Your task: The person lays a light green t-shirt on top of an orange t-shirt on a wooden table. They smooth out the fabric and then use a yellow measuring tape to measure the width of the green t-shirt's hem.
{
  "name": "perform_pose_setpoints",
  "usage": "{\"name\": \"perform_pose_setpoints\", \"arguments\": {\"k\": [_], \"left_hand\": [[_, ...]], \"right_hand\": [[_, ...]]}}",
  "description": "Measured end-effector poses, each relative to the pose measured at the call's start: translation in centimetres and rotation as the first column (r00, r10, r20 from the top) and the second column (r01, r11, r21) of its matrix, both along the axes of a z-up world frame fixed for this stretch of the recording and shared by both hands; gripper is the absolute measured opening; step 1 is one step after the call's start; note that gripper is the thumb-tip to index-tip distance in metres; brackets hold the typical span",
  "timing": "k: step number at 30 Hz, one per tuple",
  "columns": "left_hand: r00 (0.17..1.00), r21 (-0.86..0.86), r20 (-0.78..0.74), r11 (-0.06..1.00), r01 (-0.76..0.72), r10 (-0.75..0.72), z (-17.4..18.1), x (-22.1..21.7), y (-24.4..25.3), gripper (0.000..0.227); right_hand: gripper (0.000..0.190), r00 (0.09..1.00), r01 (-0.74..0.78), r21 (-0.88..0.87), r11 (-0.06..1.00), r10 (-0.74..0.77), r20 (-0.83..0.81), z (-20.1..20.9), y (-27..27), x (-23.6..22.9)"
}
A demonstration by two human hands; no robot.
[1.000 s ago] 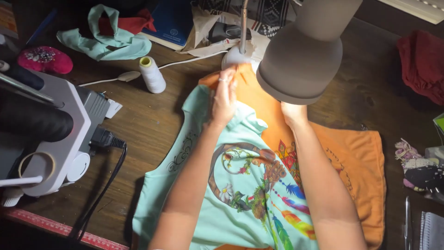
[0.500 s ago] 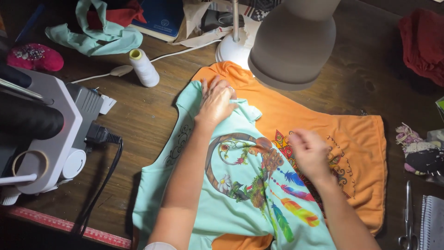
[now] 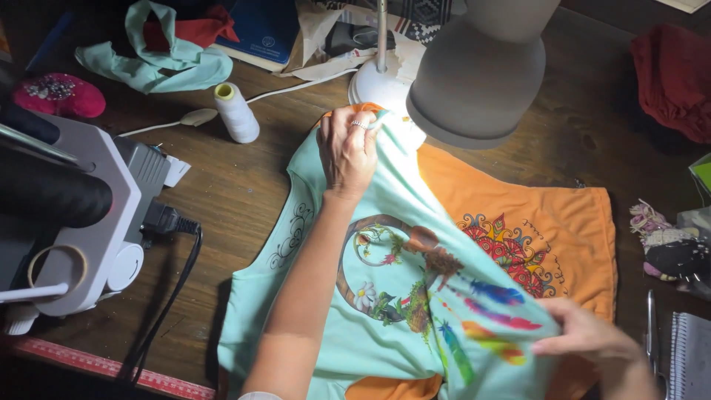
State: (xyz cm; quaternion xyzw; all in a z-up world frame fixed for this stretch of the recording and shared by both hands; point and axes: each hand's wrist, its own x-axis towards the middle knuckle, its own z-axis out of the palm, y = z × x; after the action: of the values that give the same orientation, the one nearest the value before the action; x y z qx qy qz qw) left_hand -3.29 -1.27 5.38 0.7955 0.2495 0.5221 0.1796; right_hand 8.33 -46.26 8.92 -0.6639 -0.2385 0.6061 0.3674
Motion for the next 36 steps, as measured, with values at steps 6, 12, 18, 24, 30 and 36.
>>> {"name": "perform_pose_setpoints", "arguments": {"k": [6,12,18,24,30,36], "left_hand": [[0.984,-0.388,-0.180,0.919,-0.064,-0.008,-3.9,2.1,-0.5,0.013],[0.809,-0.438,-0.436,0.878,0.193,-0.395,-4.5,1.7,-0.7,0.076],[0.820,-0.063,-0.449,0.928,0.367,-0.354,-5.0,2.3,-2.3,0.060],[0.652,-0.175,-0.595,0.867,0.467,-0.471,-4.2,2.0,-2.4,0.098],[0.723,-0.195,-0.537,0.897,0.395,-0.435,-4.8,2.1,-2.3,0.098],[0.839,-0.067,-0.431,0.939,0.338,-0.333,-6.2,2.6,-2.2,0.057]], "right_hand": [[0.018,-0.142,0.112,0.278,0.954,-0.262,0.955,6.2,-1.7,-2.2],[0.029,0.231,0.297,-0.005,0.955,-0.067,0.971,-3.4,-2.0,0.8],[0.042,0.145,0.585,0.321,0.745,-0.486,0.862,-8.4,0.9,9.6],[0.043,0.283,0.771,0.299,0.563,-0.722,0.631,-9.7,4.1,12.4],[0.023,0.311,0.357,0.477,0.803,-0.584,0.750,-5.2,2.0,5.9],[0.020,0.818,-0.151,0.610,0.778,-0.248,0.518,4.5,2.1,-5.2]]}}
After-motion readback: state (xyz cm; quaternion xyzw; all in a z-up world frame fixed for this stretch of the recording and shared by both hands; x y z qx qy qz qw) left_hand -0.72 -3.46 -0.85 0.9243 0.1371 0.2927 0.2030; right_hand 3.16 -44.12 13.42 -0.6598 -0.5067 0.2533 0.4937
